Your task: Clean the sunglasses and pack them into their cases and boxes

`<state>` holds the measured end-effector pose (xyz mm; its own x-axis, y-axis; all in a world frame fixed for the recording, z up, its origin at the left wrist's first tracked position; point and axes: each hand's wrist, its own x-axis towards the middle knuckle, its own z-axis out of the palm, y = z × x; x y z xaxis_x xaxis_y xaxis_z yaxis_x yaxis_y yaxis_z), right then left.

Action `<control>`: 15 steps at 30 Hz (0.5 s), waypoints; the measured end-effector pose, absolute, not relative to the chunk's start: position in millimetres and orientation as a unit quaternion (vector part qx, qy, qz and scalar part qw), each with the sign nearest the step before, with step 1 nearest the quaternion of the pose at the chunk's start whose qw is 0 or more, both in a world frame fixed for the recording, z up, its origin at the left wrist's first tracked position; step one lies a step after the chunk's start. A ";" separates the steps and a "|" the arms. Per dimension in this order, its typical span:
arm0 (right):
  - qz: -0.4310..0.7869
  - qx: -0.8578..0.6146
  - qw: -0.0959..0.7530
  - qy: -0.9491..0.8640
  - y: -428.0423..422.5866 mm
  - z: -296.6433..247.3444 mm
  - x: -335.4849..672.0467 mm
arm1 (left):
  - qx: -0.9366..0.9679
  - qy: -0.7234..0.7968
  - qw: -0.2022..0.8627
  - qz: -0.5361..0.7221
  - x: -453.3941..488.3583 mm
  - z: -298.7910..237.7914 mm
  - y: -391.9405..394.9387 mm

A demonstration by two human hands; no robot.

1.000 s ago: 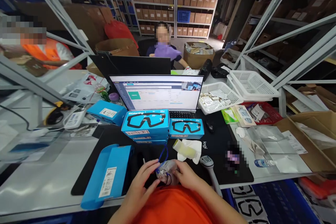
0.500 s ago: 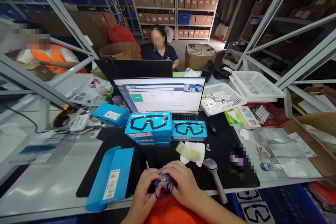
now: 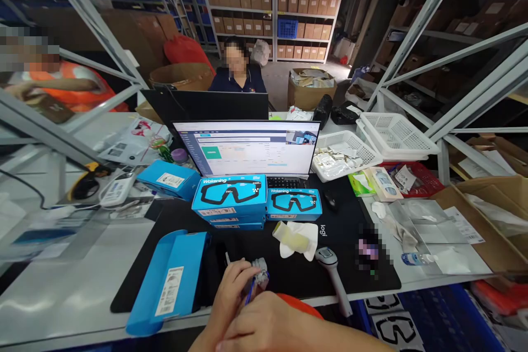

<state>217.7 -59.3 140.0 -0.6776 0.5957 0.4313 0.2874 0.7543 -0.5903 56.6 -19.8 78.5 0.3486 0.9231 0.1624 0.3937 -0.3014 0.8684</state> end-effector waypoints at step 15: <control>0.278 -0.397 0.388 -0.784 -37.2 118.7 251.3 | 0.824 0.380 0.155 0.391 47.2 106.3 -30.9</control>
<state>251.3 -37.2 118.7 -0.3843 0.8380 0.3873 0.4070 0.5303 -0.7437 47.2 -30.9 106.3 0.4059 0.7474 0.5260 0.5057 -0.6630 0.5519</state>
